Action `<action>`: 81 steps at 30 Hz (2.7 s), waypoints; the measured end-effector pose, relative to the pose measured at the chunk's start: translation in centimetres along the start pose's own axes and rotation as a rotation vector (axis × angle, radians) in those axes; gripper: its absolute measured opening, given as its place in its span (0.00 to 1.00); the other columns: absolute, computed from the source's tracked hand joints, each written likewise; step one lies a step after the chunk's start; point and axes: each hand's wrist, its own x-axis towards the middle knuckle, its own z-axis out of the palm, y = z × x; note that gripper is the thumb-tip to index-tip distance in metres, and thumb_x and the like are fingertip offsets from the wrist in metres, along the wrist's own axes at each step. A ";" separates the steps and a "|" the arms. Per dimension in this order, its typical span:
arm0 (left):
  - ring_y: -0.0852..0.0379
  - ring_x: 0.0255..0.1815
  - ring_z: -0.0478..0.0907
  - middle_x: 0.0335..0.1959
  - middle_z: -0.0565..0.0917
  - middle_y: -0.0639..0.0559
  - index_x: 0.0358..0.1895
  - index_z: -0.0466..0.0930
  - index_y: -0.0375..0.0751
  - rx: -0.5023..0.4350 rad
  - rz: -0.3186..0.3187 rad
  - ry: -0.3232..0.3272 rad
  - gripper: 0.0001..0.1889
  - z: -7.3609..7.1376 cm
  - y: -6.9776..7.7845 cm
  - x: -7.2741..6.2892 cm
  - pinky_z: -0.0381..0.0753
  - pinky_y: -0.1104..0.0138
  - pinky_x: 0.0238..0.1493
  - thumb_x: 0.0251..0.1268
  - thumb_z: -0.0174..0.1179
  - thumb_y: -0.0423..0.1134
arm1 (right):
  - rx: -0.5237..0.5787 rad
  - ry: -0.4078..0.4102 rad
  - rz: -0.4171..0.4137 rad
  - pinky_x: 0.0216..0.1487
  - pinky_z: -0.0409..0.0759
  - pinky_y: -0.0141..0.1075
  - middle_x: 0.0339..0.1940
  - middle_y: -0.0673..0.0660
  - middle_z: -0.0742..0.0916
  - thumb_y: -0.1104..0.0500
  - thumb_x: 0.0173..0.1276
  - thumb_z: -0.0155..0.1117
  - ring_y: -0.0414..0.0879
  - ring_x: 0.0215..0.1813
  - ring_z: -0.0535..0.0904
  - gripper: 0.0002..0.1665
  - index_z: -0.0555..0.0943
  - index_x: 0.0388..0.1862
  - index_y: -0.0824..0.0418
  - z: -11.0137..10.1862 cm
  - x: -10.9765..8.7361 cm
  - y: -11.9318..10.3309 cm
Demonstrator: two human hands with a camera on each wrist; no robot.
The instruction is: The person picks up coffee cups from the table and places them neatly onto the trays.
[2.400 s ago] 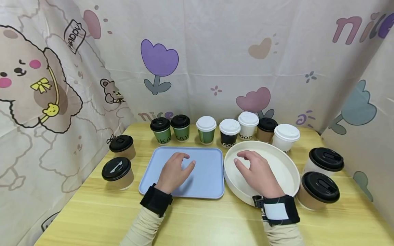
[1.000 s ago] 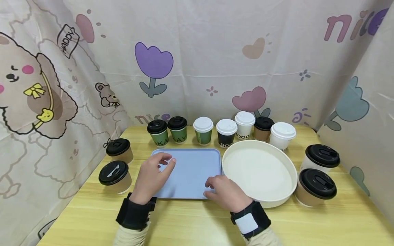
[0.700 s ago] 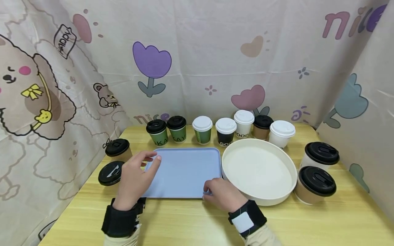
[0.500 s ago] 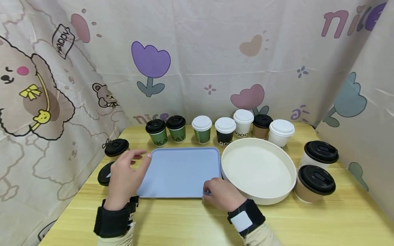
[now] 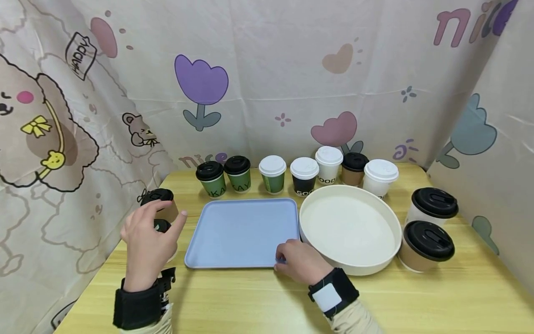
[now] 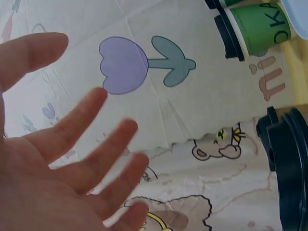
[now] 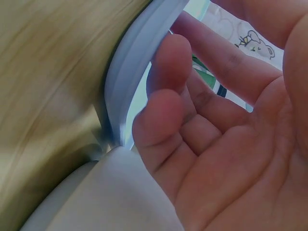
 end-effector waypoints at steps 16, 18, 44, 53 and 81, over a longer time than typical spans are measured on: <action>0.25 0.73 0.51 0.71 0.65 0.24 0.62 0.78 0.30 0.114 -0.209 -0.181 0.32 -0.9 -1.8 -0.3 0.41 0.32 0.68 0.61 0.74 0.47 | 0.008 -0.012 0.002 0.41 0.81 0.39 0.33 0.49 0.85 0.57 0.66 0.75 0.43 0.38 0.82 0.07 0.86 0.36 0.58 0.0 0.0 0.1; 0.24 0.73 0.51 0.71 0.65 0.24 0.62 0.78 0.30 0.120 -0.220 -0.210 0.32 -0.8 -2.0 -0.3 0.44 0.32 0.67 0.62 0.74 0.47 | 0.009 -0.012 0.005 0.41 0.81 0.39 0.33 0.49 0.85 0.57 0.66 0.75 0.43 0.38 0.82 0.07 0.86 0.36 0.58 0.0 0.0 0.1; 0.20 0.73 0.47 0.75 0.56 0.22 0.70 0.69 0.28 0.172 -0.319 -0.365 0.38 0.1 -4.9 -0.3 0.43 0.30 0.67 0.64 0.72 0.47 | 0.009 -0.024 0.030 0.43 0.81 0.40 0.34 0.48 0.84 0.56 0.66 0.75 0.43 0.39 0.81 0.08 0.86 0.38 0.58 0.1 -0.1 0.3; 0.20 0.73 0.43 0.75 0.53 0.19 0.69 0.67 0.27 0.190 -0.363 -0.339 0.40 0.0 -5.7 -0.4 0.36 0.31 0.67 0.62 0.73 0.47 | 0.004 -0.032 0.036 0.42 0.81 0.40 0.35 0.48 0.84 0.55 0.66 0.75 0.42 0.39 0.81 0.08 0.86 0.39 0.58 0.1 -0.1 0.3; 0.19 0.62 0.51 0.70 0.49 0.21 0.73 0.59 0.30 0.129 -0.454 -0.350 0.37 0.3 -7.1 -0.9 0.67 0.29 0.54 0.64 0.64 0.37 | 0.022 -0.053 0.049 0.42 0.80 0.39 0.33 0.46 0.82 0.54 0.65 0.76 0.42 0.38 0.80 0.08 0.86 0.37 0.55 0.1 -0.1 0.4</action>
